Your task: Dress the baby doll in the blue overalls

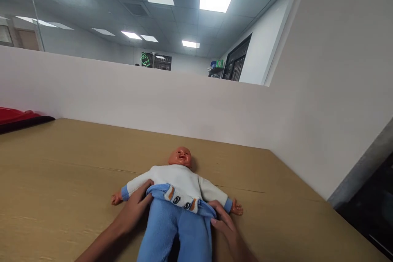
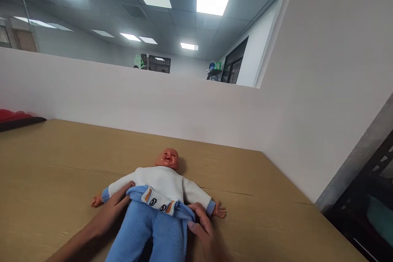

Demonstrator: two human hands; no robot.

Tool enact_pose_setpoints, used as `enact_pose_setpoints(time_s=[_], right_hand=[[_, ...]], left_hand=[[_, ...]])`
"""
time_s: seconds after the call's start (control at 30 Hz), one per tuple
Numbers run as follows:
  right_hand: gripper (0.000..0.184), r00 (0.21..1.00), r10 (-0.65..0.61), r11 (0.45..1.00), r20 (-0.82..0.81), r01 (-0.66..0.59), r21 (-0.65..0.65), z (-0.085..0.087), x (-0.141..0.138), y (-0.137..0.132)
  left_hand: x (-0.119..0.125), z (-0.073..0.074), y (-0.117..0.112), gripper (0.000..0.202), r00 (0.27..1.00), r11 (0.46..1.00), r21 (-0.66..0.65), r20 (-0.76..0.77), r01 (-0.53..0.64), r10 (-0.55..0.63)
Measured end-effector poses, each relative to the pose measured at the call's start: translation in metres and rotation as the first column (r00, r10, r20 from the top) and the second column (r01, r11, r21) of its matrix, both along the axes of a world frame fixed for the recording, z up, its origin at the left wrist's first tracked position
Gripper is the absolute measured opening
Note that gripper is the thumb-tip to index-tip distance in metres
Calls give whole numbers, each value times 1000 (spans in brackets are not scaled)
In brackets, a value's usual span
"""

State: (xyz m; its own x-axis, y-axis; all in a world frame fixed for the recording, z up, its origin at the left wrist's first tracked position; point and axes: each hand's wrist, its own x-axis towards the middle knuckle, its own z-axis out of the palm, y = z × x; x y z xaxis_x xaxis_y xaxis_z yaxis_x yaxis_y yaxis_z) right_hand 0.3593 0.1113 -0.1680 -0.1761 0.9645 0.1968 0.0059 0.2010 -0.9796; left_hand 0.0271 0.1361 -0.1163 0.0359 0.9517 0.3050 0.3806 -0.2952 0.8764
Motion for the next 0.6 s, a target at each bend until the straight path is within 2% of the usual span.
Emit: enact_pose_setpoints(time_s=[0.13,0.2,0.3,0.37,0.43,0.5,0.6], right_hand=[[30,985,-28,980,167,-6,201,24,-13,-7],[29,957,-34,964,288,-45,262,39,-17,-7],[26,934,19,954,358,-125,274,57,-24,1],[27,948,75,960,310,-154,236,63,-30,11],[31,974,91,971,208,-133,198,66,-38,23],[34,986,50,979,157,-79,187,68,-48,37],[33,964,-47,975,261,-13,224,72,-63,56]], left_hand=[[4,-1,-9,23,1000,994,103,-6,29,-28],[4,1,-12,24,989,970,197,-8,144,-146],[2,8,-15,29,939,910,232,-62,344,-339],[3,13,-16,28,923,906,174,-39,385,-384],[7,14,-17,27,930,928,87,26,364,-367],[12,10,-16,30,952,958,-14,122,286,-282],[19,-1,-11,40,957,979,-133,265,152,-113]])
